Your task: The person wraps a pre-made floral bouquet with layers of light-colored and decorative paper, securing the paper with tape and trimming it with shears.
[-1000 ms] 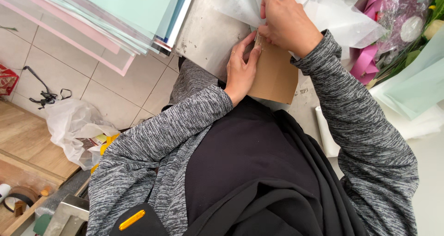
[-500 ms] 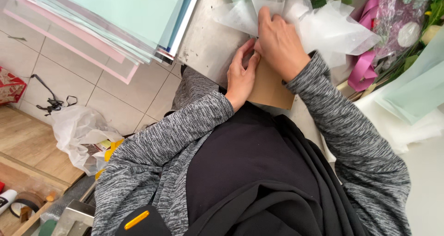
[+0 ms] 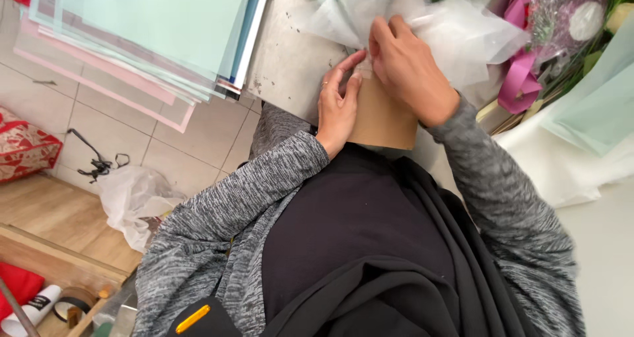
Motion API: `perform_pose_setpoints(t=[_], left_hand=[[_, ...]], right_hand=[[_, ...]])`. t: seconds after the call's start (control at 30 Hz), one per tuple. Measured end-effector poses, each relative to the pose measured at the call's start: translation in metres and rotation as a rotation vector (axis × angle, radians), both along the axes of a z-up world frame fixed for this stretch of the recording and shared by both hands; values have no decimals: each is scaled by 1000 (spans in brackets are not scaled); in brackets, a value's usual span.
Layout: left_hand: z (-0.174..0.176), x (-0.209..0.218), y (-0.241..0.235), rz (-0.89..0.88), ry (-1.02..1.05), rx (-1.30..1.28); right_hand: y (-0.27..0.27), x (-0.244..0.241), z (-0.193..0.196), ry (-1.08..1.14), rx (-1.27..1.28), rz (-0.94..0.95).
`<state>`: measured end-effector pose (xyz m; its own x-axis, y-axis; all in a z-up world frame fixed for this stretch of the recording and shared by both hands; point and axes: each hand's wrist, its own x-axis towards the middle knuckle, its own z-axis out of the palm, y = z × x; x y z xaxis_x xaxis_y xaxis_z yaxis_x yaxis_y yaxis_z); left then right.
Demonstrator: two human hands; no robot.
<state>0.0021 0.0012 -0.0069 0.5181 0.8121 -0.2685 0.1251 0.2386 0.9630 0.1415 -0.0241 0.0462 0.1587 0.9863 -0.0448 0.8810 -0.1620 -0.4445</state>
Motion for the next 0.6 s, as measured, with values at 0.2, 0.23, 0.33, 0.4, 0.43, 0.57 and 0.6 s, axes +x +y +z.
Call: perform_pose_setpoints(t=[0.2, 0.23, 0.33, 0.4, 0.43, 0.57, 0.6], left_hand=[[-11, 0, -2, -15, 15, 219], [-10, 0, -2, -17, -28, 133], [-14, -2, -2, 14, -99, -2], [-18, -3, 0, 37, -118, -63], [-21, -4, 2, 52, -107, -165], [-34, -6, 2, 59, -118, -318], [-32, -6, 1, 52, -126, -307]], right_hand=[[-60, -13, 41, 358, 238, -284], [-78, -14, 31, 512, 373, -506], [-117, -19, -11, 734, 477, -741], [-127, -26, -29, 803, 440, -766], [-127, -32, -32, 882, 249, -770], [-110, -33, -22, 893, -177, -768], [-105, -33, -17, 890, -162, -768]])
